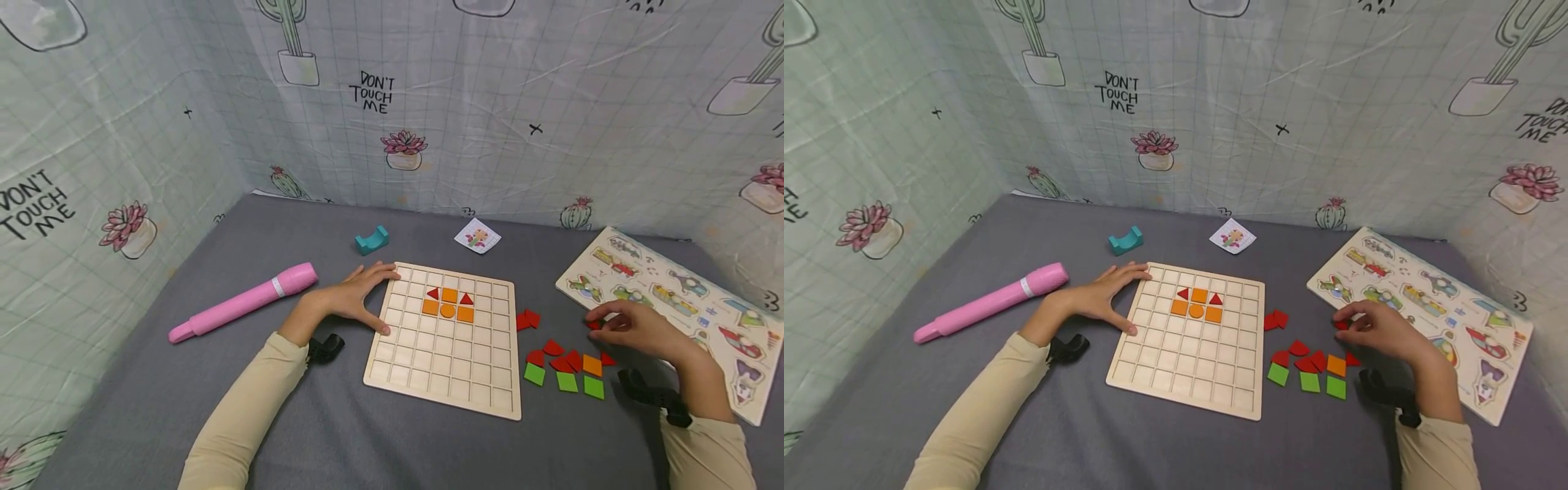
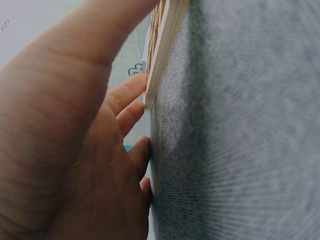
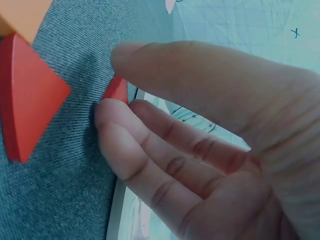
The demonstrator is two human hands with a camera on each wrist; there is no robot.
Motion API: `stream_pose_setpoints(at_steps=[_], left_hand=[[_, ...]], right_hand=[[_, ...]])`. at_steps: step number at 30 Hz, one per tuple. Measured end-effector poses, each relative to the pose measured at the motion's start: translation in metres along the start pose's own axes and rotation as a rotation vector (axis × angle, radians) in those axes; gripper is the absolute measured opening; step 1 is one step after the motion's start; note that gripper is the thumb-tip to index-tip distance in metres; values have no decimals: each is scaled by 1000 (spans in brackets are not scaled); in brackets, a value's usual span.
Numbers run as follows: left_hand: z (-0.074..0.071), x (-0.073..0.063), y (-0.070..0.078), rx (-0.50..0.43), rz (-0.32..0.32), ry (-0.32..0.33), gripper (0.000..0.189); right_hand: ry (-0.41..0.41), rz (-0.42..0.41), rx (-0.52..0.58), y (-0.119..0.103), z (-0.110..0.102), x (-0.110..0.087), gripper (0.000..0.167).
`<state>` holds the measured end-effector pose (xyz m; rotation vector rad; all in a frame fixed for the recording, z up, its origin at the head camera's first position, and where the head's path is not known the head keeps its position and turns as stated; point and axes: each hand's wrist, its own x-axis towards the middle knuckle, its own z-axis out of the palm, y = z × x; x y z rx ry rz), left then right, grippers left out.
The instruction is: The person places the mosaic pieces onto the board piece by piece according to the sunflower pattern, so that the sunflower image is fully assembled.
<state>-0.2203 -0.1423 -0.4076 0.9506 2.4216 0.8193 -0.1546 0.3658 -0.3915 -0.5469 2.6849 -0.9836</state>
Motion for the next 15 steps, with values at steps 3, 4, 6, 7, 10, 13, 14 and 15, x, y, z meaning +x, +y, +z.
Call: stream_pose_setpoints(at_steps=[3, 4, 6, 7, 10, 13, 14, 15], left_hand=[[0, 0, 1, -1, -5, -1, 96], [0, 0, 1, -3, -1, 0, 96], [0, 0, 0, -3, 2, 2, 95], [0, 0, 0, -3, 1, 2, 95], [1, 0, -2, -1, 3, 2, 95], [2, 1, -2, 3, -1, -1, 95], [1, 0, -2, 6, -1, -1, 95], [1, 1, -2, 8, 0, 0, 95]], right_hand=[[-24, -47, 32, 2, 1, 1, 25], [-30, -67, 45, 3, 1, 2, 25], [-27, -114, 67, 3, 3, 3, 24], [-21, -133, 75, 2, 4, 4, 23], [2, -174, 76, 1, 8, 7, 21], [36, -165, 34, -2, 11, 10, 18], [42, -156, 14, -3, 12, 10, 18], [53, -138, -7, -5, 13, 11, 17]])
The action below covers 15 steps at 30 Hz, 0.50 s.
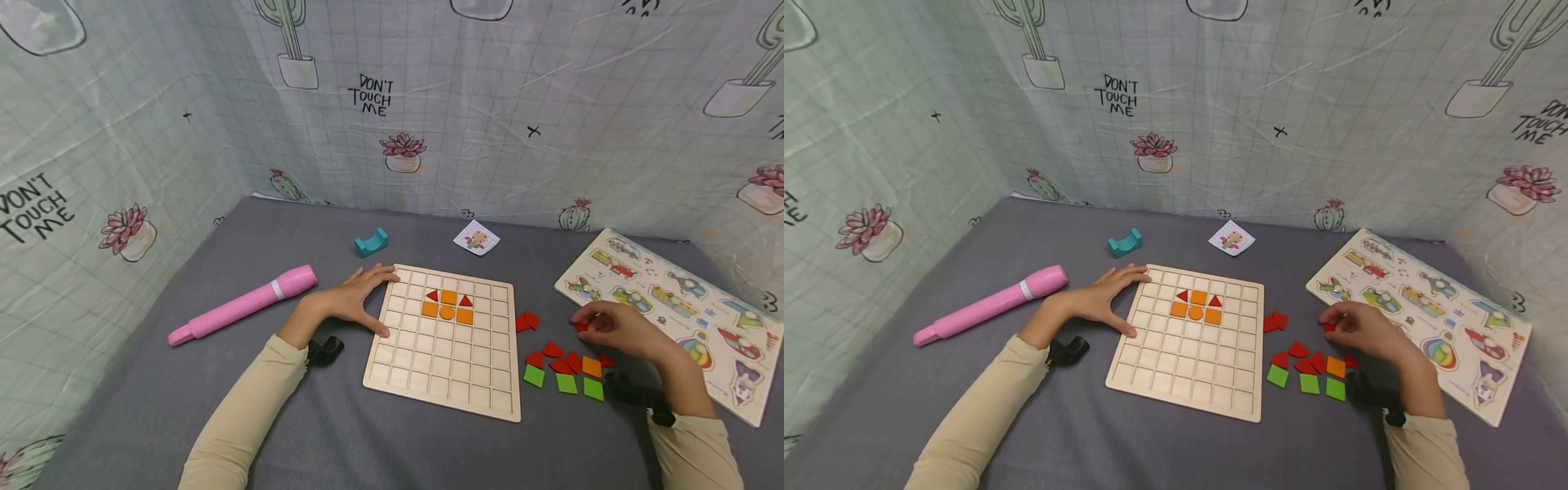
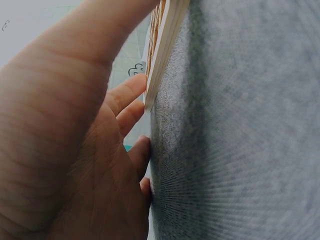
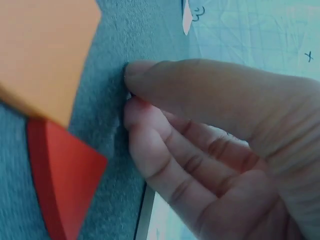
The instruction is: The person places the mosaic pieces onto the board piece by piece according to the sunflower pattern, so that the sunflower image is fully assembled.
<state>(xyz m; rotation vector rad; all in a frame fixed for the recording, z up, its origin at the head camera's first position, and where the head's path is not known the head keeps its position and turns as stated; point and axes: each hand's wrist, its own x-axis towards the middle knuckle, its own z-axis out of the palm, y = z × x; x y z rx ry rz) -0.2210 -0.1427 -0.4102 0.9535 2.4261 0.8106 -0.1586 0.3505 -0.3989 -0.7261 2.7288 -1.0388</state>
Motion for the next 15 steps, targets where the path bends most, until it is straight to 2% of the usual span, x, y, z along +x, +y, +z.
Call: stream_pose_setpoints(at_steps=[6, 8, 11, 15], left_hand=[[0, 0, 0, -1, 9, 3, 95], [0, 0, 0, -1, 7, 1, 96], [-1, -1, 1, -3, 4, -1, 96], [-1, -2, 2, -13, 5, 1, 95]], right_hand=[[-6, 79, -81, -10, 3, 4, 18], [-14, 81, -79, -13, 4, 5, 18], [-20, 57, -67, -17, 5, 7, 18], [1, -32, -30, -23, 9, 11, 18]])
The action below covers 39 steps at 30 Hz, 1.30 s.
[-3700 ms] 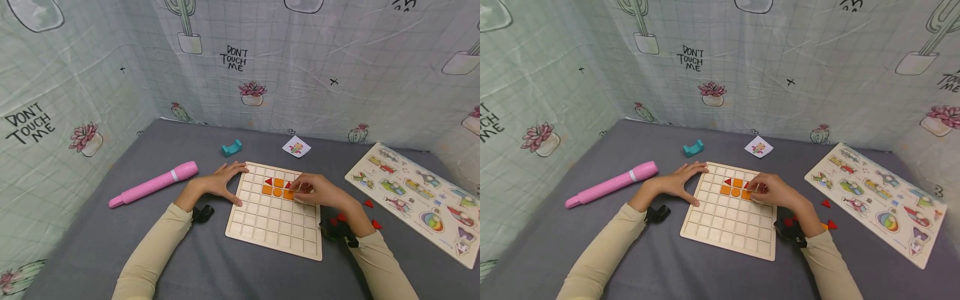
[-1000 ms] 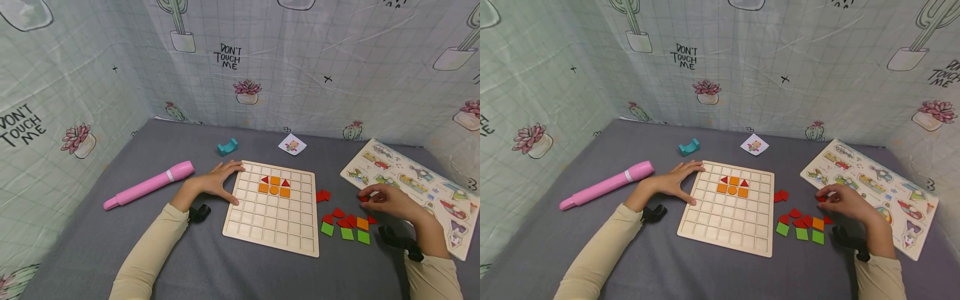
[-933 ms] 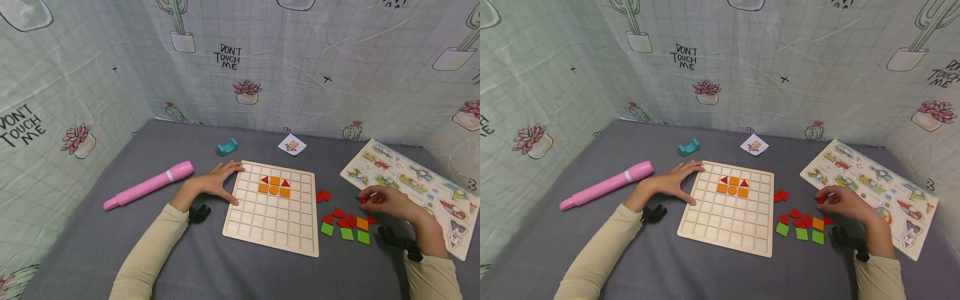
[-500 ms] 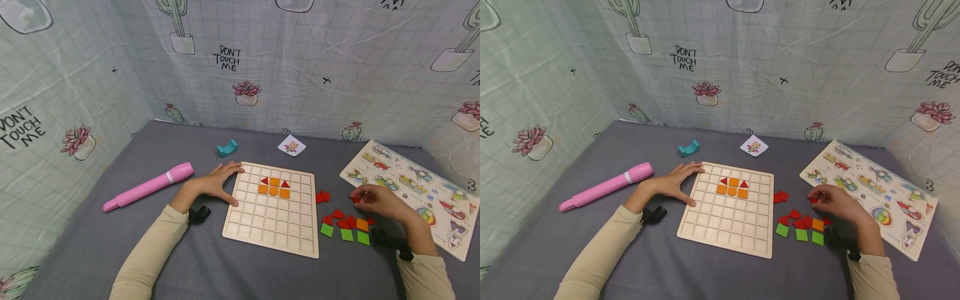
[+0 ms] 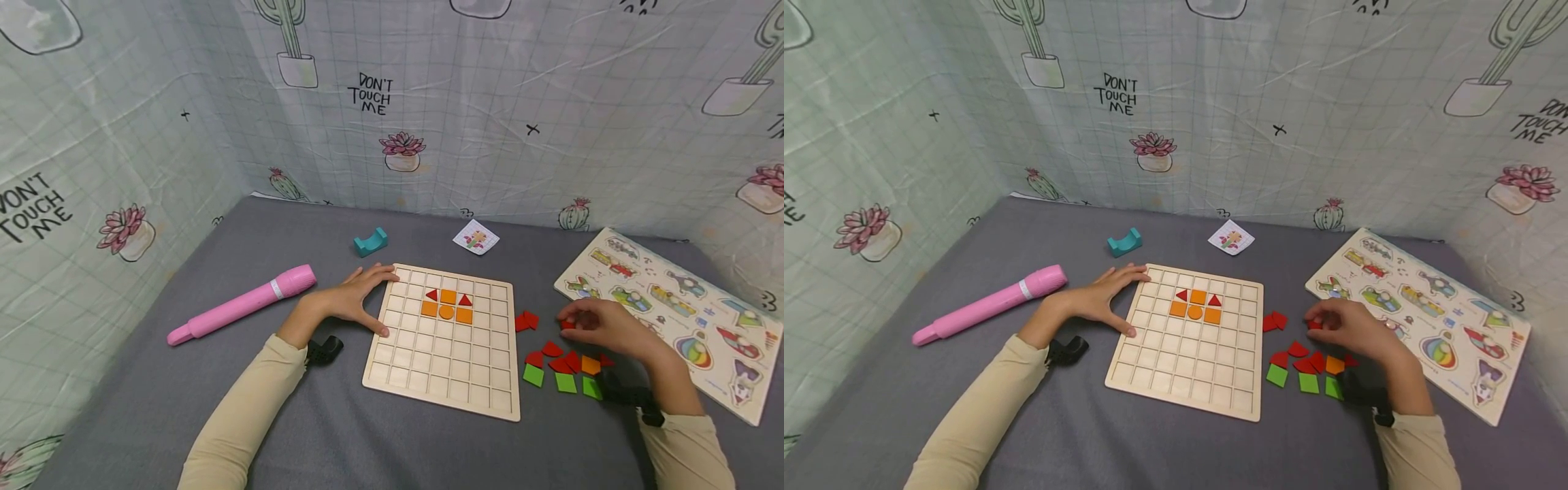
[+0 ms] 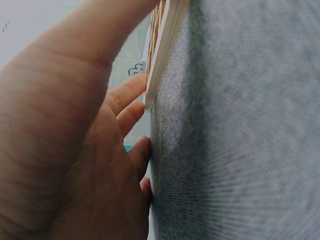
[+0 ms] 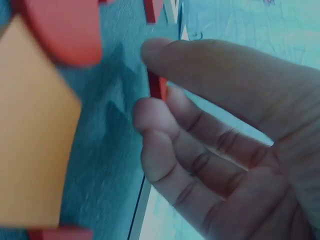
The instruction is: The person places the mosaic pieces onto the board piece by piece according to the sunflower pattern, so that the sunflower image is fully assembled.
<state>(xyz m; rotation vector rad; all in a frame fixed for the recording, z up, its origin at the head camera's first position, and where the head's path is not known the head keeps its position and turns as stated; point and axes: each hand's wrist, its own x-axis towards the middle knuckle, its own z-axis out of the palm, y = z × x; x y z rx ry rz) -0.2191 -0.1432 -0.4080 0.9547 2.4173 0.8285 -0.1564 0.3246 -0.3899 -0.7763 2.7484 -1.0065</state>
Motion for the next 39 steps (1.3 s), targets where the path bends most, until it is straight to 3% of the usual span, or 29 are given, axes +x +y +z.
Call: stream_pose_setpoints(at_steps=[6, 12, 18, 26, 32, 39], left_hand=[[-1, -1, 1, 5, -9, 3, 95], [-1, 0, 3, 23, -37, -10, 97], [-1, 2, 5, 8, -21, -14, 96], [-1, 1, 2, 8, -20, -4, 96], [-1, 2, 0, 12, -31, -10, 96], [0, 0, 1, 6, -25, -12, 96]], right_hand=[[11, -109, 24, -13, 9, 8, 21], [-23, -90, 26, -26, 17, 15, 22], [-51, -77, 21, -35, 23, 19, 22], [-138, -137, 6, -46, 37, 40, 20], [-225, -113, 27, -63, 46, 55, 22], [-270, -163, 49, -75, 60, 67, 20]])
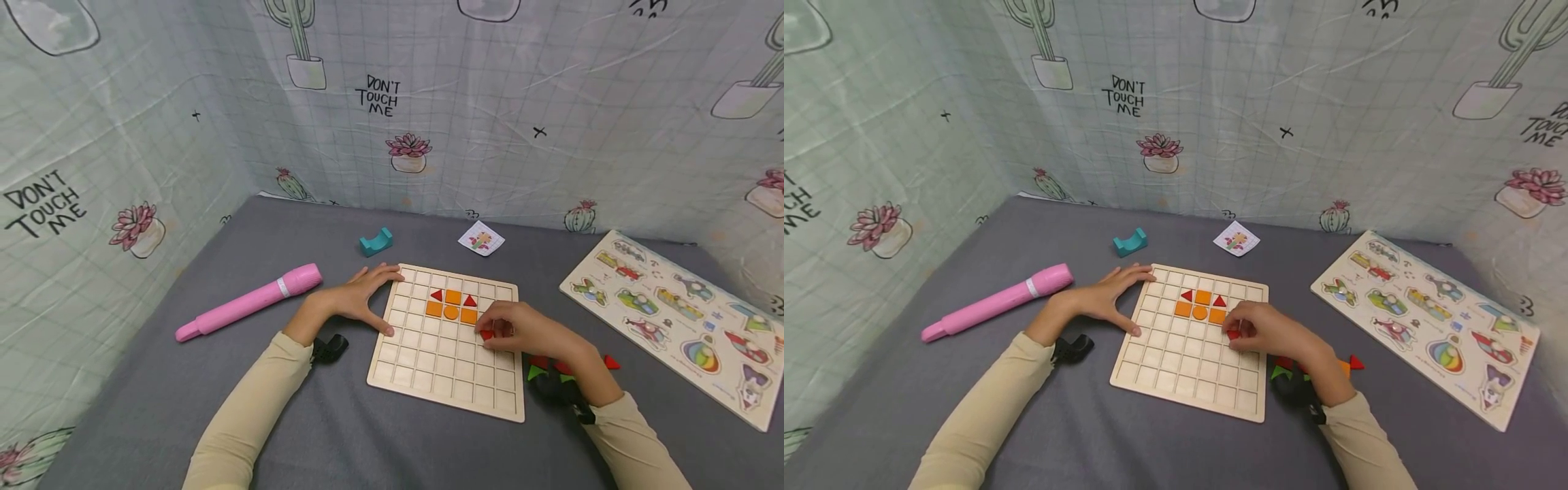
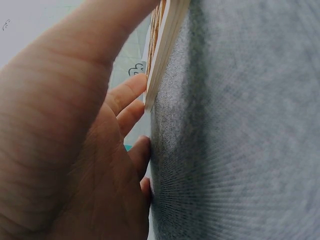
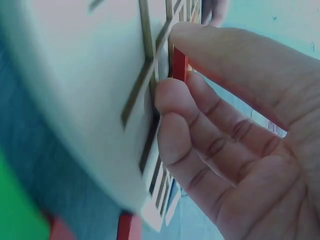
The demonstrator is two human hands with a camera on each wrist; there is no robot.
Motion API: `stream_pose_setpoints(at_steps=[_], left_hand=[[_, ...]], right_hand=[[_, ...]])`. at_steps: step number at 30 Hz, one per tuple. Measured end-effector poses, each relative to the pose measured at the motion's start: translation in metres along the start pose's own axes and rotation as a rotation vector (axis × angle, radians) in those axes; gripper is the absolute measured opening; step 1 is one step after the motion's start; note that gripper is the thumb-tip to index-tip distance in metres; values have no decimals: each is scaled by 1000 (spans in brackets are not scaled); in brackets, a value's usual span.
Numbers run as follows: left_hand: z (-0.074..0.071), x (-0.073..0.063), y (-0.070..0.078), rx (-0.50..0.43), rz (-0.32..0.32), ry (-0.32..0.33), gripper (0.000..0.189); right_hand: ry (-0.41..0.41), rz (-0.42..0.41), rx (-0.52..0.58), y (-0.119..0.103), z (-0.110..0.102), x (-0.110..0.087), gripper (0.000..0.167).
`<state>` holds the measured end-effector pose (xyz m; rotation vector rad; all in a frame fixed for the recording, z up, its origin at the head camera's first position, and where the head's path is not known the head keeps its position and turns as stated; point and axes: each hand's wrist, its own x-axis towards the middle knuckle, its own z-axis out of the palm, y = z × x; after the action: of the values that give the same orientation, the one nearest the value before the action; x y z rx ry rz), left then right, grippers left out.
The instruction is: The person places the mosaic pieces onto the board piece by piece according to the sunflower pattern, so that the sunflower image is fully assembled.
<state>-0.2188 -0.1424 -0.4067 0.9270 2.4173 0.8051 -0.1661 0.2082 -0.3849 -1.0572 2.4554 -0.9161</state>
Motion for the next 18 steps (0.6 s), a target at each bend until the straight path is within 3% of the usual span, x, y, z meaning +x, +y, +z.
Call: stream_pose_setpoints(at_steps=[8, 18], left_hand=[[1, 0, -2, -1, 2, 4, 96], [1, 0, -1, 6, 2, 6, 96]], right_hand=[[-13, -46, 3, -5, 9, 16, 14], [35, -50, -65, -7, 15, 25, 15]])
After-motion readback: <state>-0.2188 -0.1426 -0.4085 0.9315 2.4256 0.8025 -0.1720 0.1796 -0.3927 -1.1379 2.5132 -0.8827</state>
